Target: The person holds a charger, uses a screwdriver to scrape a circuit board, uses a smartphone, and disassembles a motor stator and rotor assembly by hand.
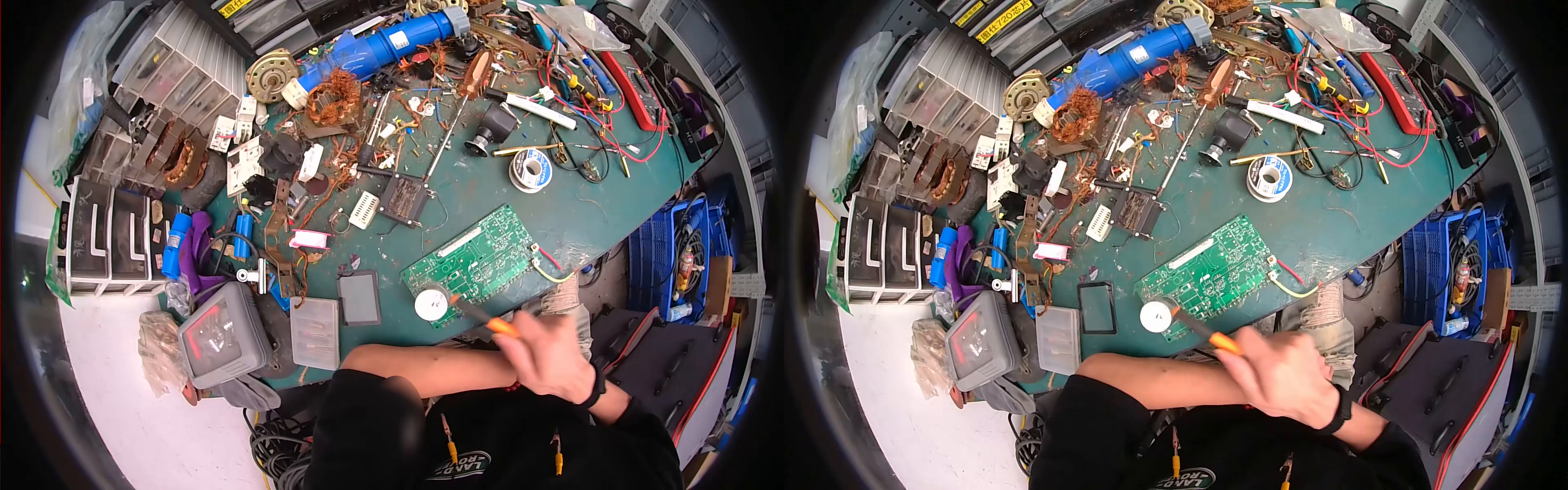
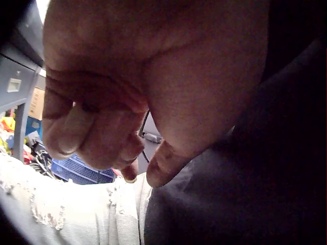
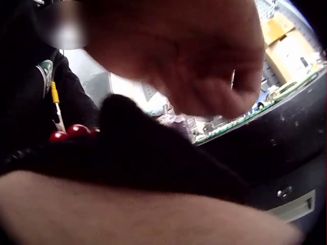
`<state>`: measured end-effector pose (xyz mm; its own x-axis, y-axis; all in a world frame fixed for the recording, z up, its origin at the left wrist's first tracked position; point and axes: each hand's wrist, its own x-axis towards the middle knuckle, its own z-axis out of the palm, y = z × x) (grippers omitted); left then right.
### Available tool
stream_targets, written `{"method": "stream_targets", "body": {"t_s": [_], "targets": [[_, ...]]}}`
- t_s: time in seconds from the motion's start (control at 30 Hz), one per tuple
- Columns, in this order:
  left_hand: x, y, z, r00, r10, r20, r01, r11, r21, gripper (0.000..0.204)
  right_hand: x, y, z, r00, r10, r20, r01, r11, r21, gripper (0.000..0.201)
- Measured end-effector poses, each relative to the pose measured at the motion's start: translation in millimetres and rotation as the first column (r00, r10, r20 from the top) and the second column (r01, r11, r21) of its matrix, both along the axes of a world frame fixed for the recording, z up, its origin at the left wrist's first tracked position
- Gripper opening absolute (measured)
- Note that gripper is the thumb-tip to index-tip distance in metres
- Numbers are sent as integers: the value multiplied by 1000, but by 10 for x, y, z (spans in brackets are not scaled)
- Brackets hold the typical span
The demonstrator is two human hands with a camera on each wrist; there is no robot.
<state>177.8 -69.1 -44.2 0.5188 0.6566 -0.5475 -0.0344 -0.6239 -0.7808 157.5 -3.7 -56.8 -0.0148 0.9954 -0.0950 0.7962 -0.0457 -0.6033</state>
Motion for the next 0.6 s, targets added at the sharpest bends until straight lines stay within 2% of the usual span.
{"method": "stream_targets", "body": {"t_s": [0.03,0.07,0.1,0.13,0.2,0.23,0.27,0.33,0.37,0.4,0.47,0.5,0.53,0.6], "targets": [[-77,261,51,1000,-11,-24,10,1000,-21,12,51,6,47,995,-97,-31,102,952,290,20],[-178,515,114,999,-23,-48,20,999,-49,12,99,-38,70,979,-182,-87,200,816,543,20],[-207,512,130,997,-38,-66,34,997,-69,12,78,-56,-129,923,-279,-264,384,647,659,15],[-127,408,122,996,-53,-78,46,996,-82,12,98,-158,-113,833,-184,-522,499,658,564,12],[-210,574,196,991,-76,-108,64,992,-108,11,114,66,-125,941,-303,-149,322,671,668,17],[-266,667,202,988,-84,-126,69,990,-124,11,72,114,9,933,-359,-9,348,899,265,17],[-312,737,215,985,-92,-146,72,988,-140,11,75,116,22,946,-316,80,313,949,42,10],[-282,746,206,976,-111,-185,77,981,-180,11,75,-16,212,942,-330,-68,336,934,119,2],[-181,681,247,971,-124,-205,80,974,-211,11,22,15,95,906,-409,-112,410,774,483,20],[-164,677,300,971,-127,-205,81,972,-219,11,25,-30,71,891,-396,-224,453,731,510,16],[-108,721,418,971,-171,-164,104,930,-351,10,61,19,50,946,-251,-204,323,739,592,16],[-97,754,475,971,-189,-144,114,903,-415,11,94,-25,46,962,-194,-192,252,901,353,17],[-106,796,525,971,-203,-126,120,870,-478,12,52,-27,39,955,-202,-217,249,944,217,17],[-194,900,612,970,-226,-92,126,788,-602,15,32,-44,101,952,-147,-269,221,937,270,16]]}}
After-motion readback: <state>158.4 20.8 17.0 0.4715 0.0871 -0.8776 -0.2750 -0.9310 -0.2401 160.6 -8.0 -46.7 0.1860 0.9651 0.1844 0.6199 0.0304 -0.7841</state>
